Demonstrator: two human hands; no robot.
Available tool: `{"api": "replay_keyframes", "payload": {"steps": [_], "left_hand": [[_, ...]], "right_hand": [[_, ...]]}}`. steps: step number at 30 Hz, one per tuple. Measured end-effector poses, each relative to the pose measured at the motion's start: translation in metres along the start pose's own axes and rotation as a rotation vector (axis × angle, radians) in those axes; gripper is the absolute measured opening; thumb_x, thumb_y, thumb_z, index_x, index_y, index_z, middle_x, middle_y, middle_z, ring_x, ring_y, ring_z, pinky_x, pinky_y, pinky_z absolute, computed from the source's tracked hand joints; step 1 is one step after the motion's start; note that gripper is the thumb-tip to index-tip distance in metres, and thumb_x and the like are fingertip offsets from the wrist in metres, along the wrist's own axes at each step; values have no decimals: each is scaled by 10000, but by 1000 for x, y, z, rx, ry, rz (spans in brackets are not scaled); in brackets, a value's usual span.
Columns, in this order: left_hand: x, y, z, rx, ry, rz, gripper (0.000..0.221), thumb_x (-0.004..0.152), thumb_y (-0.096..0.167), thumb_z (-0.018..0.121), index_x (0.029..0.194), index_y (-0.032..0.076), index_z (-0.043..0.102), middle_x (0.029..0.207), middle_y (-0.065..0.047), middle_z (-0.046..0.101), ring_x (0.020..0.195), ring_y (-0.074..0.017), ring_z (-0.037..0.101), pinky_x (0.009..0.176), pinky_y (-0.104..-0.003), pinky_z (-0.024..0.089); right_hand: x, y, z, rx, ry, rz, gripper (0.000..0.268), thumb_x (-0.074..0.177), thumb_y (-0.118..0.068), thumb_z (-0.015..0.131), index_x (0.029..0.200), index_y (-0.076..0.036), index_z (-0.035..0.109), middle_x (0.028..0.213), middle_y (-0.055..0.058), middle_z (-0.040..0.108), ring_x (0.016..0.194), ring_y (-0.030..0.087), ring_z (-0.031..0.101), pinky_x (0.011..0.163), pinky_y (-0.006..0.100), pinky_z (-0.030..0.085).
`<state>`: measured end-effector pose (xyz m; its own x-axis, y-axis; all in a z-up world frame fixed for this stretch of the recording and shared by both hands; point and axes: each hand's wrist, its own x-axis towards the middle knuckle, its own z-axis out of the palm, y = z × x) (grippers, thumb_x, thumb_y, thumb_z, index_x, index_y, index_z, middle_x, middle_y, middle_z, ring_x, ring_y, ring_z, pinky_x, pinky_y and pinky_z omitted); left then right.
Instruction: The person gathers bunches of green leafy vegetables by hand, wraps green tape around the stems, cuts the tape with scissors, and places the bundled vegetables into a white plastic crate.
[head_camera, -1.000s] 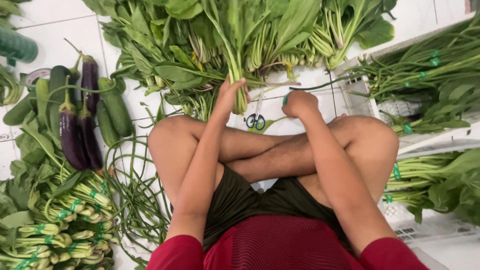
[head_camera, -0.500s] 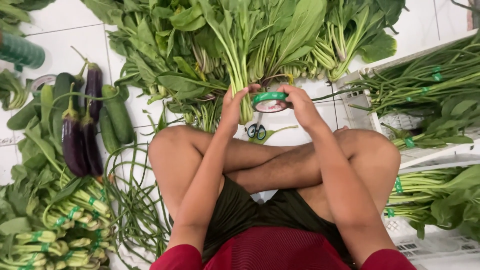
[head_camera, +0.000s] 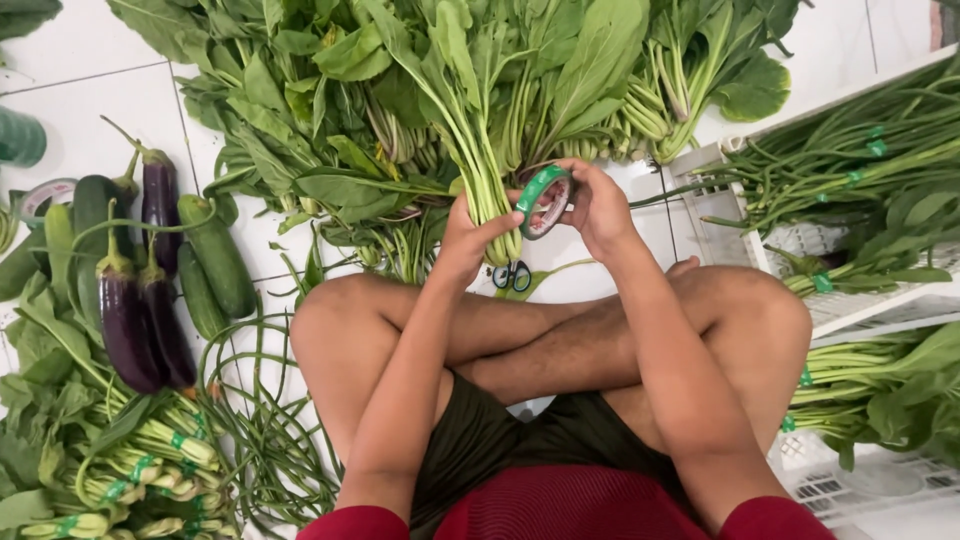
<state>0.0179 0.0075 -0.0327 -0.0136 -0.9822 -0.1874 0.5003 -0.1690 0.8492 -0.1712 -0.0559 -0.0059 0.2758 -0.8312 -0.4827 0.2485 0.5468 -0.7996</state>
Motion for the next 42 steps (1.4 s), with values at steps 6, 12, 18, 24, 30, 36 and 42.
{"api": "replay_keyframes", "payload": {"steps": [6,12,18,24,30,36,42], "left_hand": [[5,-4,-2,-59,-39,12,470,826,-17,841,1214,-72,582,1219,-199,702,1054,-237,695,965,-444,547],[2,15,0,-100,-26,11,473,846,18,844,1218,-53,559,1169,-181,708,993,-255,722,884,-460,610],[6,16,-3,-154,16,12,485,842,7,849,1180,-35,503,1055,-182,717,902,-280,744,802,-483,653],[-2,28,10,-91,-38,62,507,823,-46,849,1196,-44,506,1027,-210,726,904,-305,755,825,-493,656],[-11,36,7,3,35,117,535,796,8,903,1192,-38,546,1016,-186,739,883,-243,750,832,-448,649],[-33,59,18,8,177,135,534,746,70,948,1096,-2,551,961,-146,740,795,-210,737,787,-418,638],[-36,74,18,-51,232,152,444,776,81,922,1046,-6,579,892,-139,738,681,-228,733,696,-409,639]], "right_hand": [[-1,6,9,-167,121,-45,310,1039,-262,500,1224,-64,651,947,105,624,823,231,705,686,418,655],[-2,9,7,-231,31,50,274,1050,-334,542,1167,-95,606,850,114,658,635,265,710,483,393,611],[2,14,3,-370,13,-25,179,1046,-212,562,1128,-77,648,733,174,677,543,278,722,420,313,576],[-21,-9,27,-520,-8,-155,191,1053,-179,520,1106,-35,633,685,190,689,534,254,720,482,264,534],[-23,-7,38,-612,-19,-177,183,1060,-213,525,1088,-59,619,614,160,685,505,241,701,551,286,566],[-48,-17,50,-846,7,-193,194,1037,-281,546,1048,-116,646,579,75,688,528,190,679,583,297,505],[-72,-17,44,-799,-55,-275,269,1082,-275,533,1111,-41,662,882,161,740,696,229,713,655,329,556]]}}
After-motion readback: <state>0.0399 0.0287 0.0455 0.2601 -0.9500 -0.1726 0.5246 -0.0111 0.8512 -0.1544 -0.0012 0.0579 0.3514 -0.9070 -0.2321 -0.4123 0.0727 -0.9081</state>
